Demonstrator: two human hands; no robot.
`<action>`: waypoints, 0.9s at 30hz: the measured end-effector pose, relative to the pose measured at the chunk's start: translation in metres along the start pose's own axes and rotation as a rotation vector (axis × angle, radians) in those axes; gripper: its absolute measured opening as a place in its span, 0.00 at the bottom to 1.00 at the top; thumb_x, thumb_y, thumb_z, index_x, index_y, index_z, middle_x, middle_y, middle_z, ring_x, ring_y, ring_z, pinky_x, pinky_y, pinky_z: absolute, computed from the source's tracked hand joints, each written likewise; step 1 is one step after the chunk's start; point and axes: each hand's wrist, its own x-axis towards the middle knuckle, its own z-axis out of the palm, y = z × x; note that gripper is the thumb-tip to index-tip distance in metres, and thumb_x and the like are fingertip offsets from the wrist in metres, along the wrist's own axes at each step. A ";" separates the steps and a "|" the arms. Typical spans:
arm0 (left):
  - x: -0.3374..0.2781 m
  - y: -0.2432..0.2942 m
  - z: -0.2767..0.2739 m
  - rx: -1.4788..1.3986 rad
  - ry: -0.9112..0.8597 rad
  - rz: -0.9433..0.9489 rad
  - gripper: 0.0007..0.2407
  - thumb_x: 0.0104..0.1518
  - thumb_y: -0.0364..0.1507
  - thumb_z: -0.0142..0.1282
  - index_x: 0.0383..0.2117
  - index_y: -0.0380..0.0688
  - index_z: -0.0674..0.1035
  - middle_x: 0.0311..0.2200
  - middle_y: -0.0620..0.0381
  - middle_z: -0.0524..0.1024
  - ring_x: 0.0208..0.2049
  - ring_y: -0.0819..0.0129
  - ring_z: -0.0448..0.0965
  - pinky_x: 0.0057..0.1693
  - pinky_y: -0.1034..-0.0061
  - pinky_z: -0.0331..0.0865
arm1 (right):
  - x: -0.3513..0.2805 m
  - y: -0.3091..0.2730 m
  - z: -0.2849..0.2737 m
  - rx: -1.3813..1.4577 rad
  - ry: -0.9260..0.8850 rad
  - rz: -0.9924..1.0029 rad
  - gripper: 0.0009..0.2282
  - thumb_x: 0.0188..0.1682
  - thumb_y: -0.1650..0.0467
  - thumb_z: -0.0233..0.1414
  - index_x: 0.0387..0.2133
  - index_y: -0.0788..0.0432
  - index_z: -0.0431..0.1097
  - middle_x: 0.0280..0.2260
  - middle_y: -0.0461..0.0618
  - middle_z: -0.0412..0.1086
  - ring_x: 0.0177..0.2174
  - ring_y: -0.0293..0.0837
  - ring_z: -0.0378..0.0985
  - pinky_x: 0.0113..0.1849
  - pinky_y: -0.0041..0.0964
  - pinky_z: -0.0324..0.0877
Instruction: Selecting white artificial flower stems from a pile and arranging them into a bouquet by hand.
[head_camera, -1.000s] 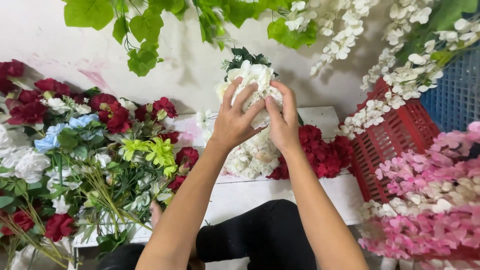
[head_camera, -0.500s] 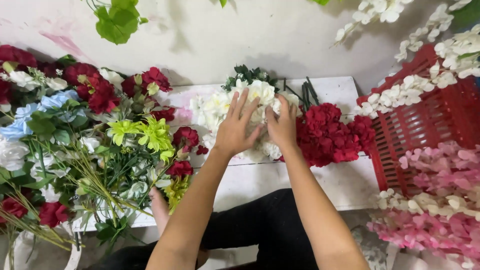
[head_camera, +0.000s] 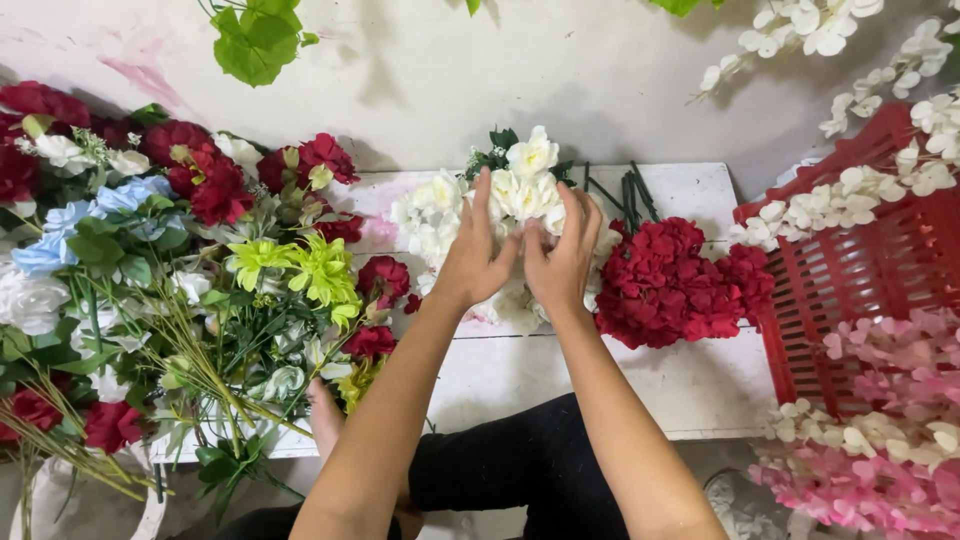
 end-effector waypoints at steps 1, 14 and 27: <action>0.001 0.004 0.000 0.000 0.002 0.000 0.37 0.61 0.38 0.47 0.73 0.60 0.37 0.74 0.37 0.42 0.71 0.28 0.46 0.70 0.38 0.54 | 0.005 -0.003 0.001 0.001 -0.001 -0.001 0.25 0.49 0.70 0.57 0.62 0.51 0.61 0.60 0.60 0.55 0.59 0.67 0.62 0.56 0.65 0.61; 0.038 -0.069 -0.039 0.170 0.355 -0.110 0.46 0.49 0.46 0.64 0.75 0.53 0.50 0.74 0.43 0.44 0.72 0.30 0.33 0.69 0.30 0.37 | 0.007 0.004 -0.005 -0.196 0.019 -0.201 0.27 0.43 0.64 0.64 0.57 0.52 0.67 0.64 0.60 0.49 0.59 0.66 0.57 0.57 0.65 0.56; 0.031 -0.029 -0.013 -0.028 0.106 -0.124 0.33 0.54 0.50 0.59 0.64 0.47 0.69 0.58 0.45 0.68 0.60 0.41 0.71 0.66 0.51 0.66 | -0.013 0.002 0.009 0.092 -0.241 -0.002 0.53 0.33 0.65 0.72 0.68 0.60 0.39 0.67 0.73 0.39 0.64 0.75 0.49 0.60 0.71 0.52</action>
